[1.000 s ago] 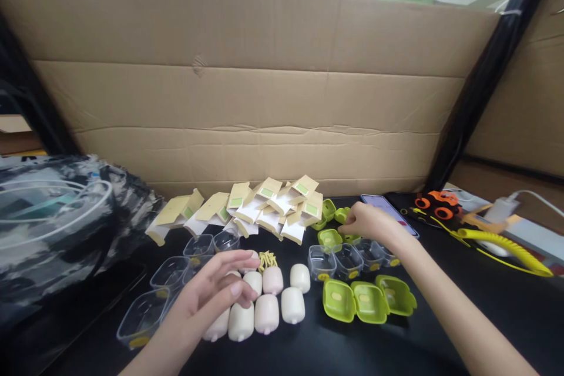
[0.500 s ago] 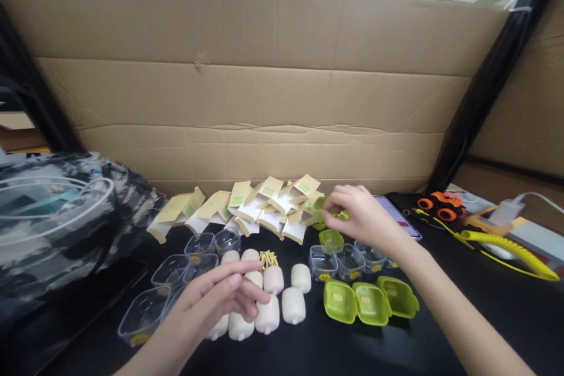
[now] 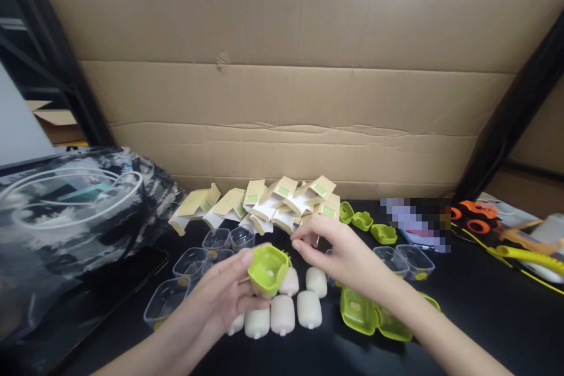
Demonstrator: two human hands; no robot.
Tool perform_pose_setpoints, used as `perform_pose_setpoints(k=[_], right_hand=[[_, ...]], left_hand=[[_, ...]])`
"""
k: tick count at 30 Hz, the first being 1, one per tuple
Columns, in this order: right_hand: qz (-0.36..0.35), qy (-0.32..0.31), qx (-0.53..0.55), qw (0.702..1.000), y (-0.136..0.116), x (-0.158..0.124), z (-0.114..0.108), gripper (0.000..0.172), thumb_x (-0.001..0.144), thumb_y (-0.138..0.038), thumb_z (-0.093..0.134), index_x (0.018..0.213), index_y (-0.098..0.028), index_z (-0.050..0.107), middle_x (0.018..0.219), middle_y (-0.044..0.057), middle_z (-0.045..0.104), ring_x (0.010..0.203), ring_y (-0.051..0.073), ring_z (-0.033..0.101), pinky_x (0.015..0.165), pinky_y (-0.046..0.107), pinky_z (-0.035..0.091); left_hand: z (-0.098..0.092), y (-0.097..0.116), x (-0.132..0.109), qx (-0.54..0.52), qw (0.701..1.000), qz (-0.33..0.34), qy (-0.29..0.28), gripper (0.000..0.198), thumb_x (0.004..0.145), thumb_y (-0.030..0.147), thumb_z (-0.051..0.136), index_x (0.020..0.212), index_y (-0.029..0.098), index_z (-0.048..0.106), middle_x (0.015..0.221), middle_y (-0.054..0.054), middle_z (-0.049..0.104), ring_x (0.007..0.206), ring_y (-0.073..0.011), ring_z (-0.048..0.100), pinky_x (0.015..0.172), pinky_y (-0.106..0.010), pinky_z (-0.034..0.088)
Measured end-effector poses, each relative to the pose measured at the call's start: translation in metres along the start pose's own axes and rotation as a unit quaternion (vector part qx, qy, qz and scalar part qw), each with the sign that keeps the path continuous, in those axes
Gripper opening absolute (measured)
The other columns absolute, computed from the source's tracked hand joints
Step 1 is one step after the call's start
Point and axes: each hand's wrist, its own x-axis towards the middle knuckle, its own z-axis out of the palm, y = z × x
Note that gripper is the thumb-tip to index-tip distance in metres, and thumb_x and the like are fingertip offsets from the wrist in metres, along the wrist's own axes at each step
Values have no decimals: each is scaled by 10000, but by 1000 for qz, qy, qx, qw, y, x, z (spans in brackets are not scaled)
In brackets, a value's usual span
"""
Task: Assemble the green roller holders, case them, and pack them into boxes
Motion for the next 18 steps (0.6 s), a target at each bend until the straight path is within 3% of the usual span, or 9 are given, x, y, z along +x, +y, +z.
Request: perform_pose_setpoints(k=[4, 9, 14, 18], right_hand=[[25, -50, -88, 995, 17, 16, 22, 116, 808, -132, 620, 784, -197, 713, 835, 58, 634, 853, 243, 592, 799, 442, 434], [10, -140, -116, 983, 12, 28, 27, 37, 771, -190, 728, 739, -207, 728, 863, 36, 636, 894, 220, 589, 830, 412, 424], [8, -169, -125, 978, 10, 34, 30, 167, 859, -274, 659, 748, -151, 638, 860, 8, 649, 896, 191, 605, 853, 417, 450], [-1, -151, -88, 985, 13, 34, 35, 147, 859, -247, 650, 749, -153, 626, 838, 1, 646, 874, 185, 607, 848, 412, 450]], left_hand=[[2, 5, -2, 14, 995, 85, 56, 300, 822, 416, 692, 919, 133, 706, 867, -69, 740, 721, -132, 647, 680, -243, 565], [0, 5, -1, 5, 996, 68, 65, 345, 799, 434, 710, 952, 128, 667, 832, -66, 743, 685, -134, 667, 674, -253, 569], [-1, 4, -2, 32, 996, 73, 49, 394, 857, 354, 657, 1147, 101, 574, 733, -52, 718, 581, -140, 656, 535, -236, 531], [-1, 4, -3, 12, 998, 65, 26, 322, 884, 247, 617, 1160, 84, 577, 886, -97, 729, 723, -147, 673, 740, -285, 542]])
